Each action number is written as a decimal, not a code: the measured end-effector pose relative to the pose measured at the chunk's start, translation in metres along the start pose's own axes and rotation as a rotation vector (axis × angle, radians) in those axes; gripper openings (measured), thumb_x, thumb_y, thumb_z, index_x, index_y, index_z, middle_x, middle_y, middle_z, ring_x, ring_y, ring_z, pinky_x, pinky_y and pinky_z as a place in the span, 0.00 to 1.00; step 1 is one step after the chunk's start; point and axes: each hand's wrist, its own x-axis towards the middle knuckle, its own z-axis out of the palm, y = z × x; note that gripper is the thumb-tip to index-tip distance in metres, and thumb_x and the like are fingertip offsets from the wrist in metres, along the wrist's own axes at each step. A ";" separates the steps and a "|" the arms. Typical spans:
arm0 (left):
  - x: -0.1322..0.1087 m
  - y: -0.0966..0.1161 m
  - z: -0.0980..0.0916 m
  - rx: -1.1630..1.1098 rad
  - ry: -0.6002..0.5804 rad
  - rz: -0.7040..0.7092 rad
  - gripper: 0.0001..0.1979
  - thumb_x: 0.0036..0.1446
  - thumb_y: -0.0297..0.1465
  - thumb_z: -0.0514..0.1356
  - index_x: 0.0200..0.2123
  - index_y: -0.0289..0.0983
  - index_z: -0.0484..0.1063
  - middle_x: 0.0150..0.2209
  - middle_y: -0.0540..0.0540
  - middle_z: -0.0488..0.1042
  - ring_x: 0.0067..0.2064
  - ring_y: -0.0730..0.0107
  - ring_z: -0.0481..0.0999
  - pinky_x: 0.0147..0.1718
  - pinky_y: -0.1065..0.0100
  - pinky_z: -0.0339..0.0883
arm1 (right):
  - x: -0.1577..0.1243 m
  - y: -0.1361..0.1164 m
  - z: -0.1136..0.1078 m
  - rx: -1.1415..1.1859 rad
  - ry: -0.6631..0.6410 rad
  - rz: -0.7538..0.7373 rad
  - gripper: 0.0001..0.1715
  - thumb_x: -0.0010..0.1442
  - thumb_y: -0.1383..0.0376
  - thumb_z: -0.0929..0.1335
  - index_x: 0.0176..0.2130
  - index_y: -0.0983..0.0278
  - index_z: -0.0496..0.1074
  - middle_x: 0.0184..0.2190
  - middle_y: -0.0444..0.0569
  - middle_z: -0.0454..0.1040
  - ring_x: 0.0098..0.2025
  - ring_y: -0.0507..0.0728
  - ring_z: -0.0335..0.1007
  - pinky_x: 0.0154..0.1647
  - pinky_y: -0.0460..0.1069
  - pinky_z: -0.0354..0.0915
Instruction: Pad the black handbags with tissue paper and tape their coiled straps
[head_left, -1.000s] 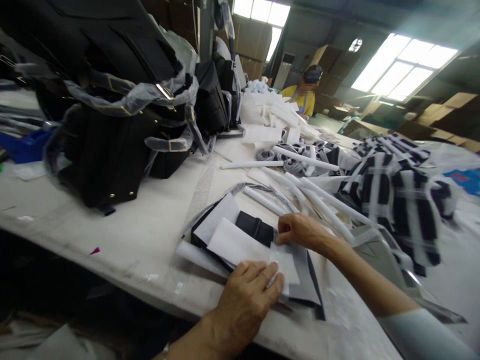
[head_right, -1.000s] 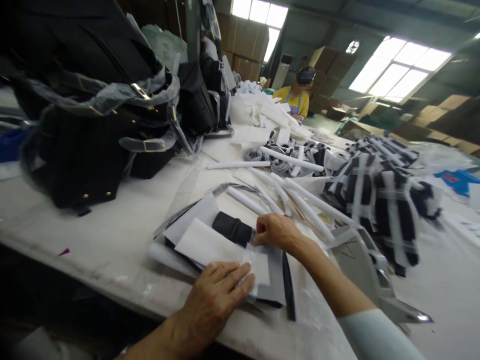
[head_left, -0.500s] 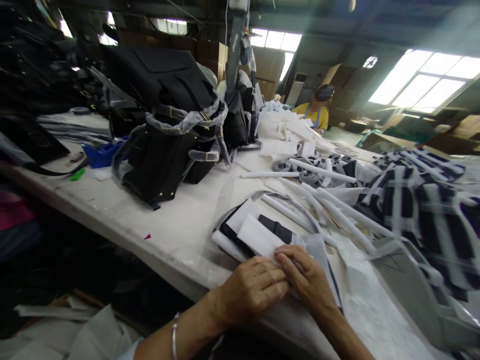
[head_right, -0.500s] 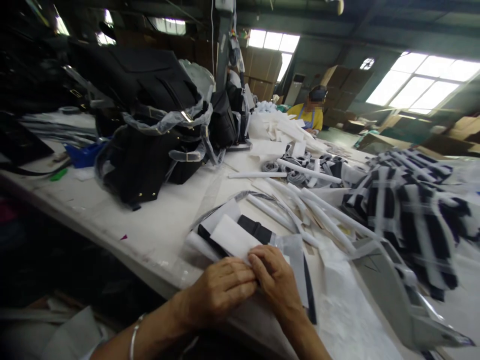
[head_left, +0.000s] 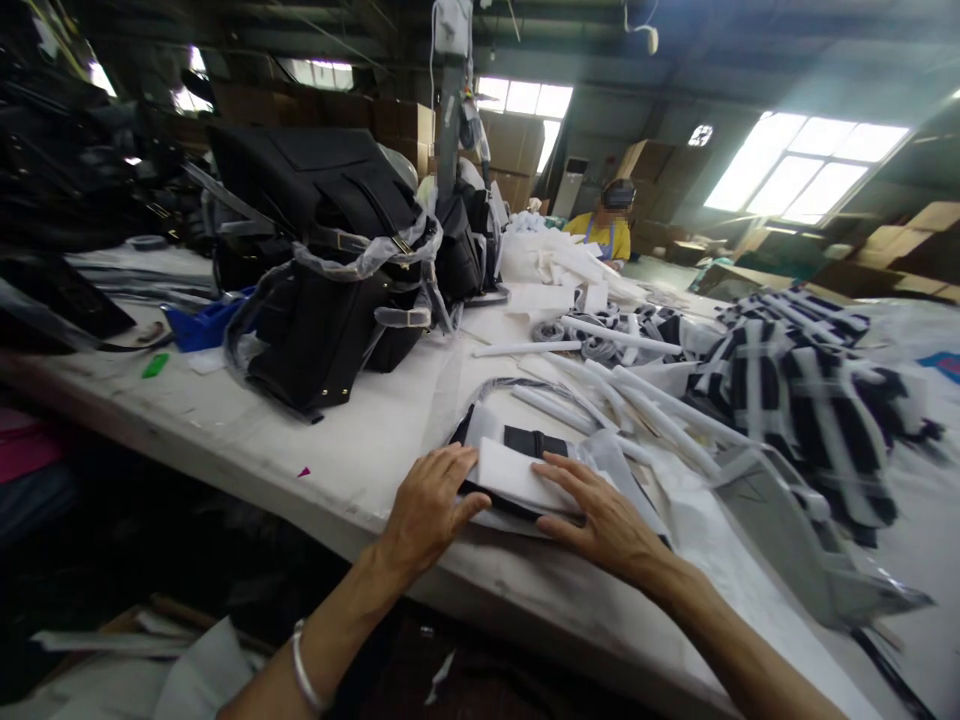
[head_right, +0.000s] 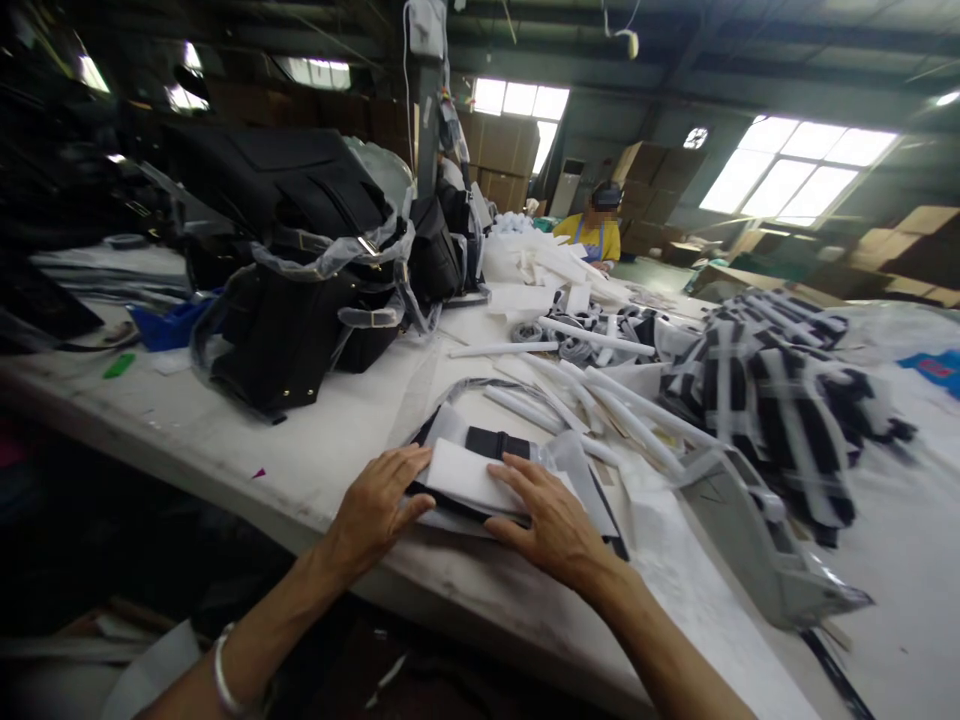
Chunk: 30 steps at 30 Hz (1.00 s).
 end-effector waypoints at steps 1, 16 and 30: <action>-0.007 0.007 -0.002 0.011 -0.003 0.014 0.29 0.66 0.50 0.49 0.56 0.33 0.66 0.53 0.37 0.74 0.56 0.52 0.72 0.50 0.54 0.69 | 0.000 0.000 -0.003 -0.005 -0.007 -0.010 0.31 0.59 0.52 0.71 0.59 0.56 0.68 0.62 0.55 0.66 0.61 0.67 0.66 0.59 0.65 0.65; -0.016 0.025 0.000 -0.062 0.121 0.145 0.07 0.67 0.31 0.55 0.45 0.36 0.69 0.43 0.45 0.76 0.51 0.65 0.74 0.58 0.57 0.63 | -0.005 -0.024 0.034 0.112 0.238 -0.028 0.22 0.67 0.58 0.65 0.60 0.56 0.68 0.59 0.51 0.71 0.62 0.64 0.64 0.63 0.66 0.61; -0.023 0.020 0.009 -0.080 0.102 0.101 0.01 0.64 0.28 0.58 0.38 0.37 0.69 0.38 0.46 0.76 0.50 0.64 0.75 0.58 0.54 0.64 | -0.012 -0.056 0.059 -0.111 0.387 -0.109 0.21 0.69 0.61 0.63 0.57 0.67 0.68 0.56 0.55 0.74 0.63 0.64 0.63 0.68 0.66 0.46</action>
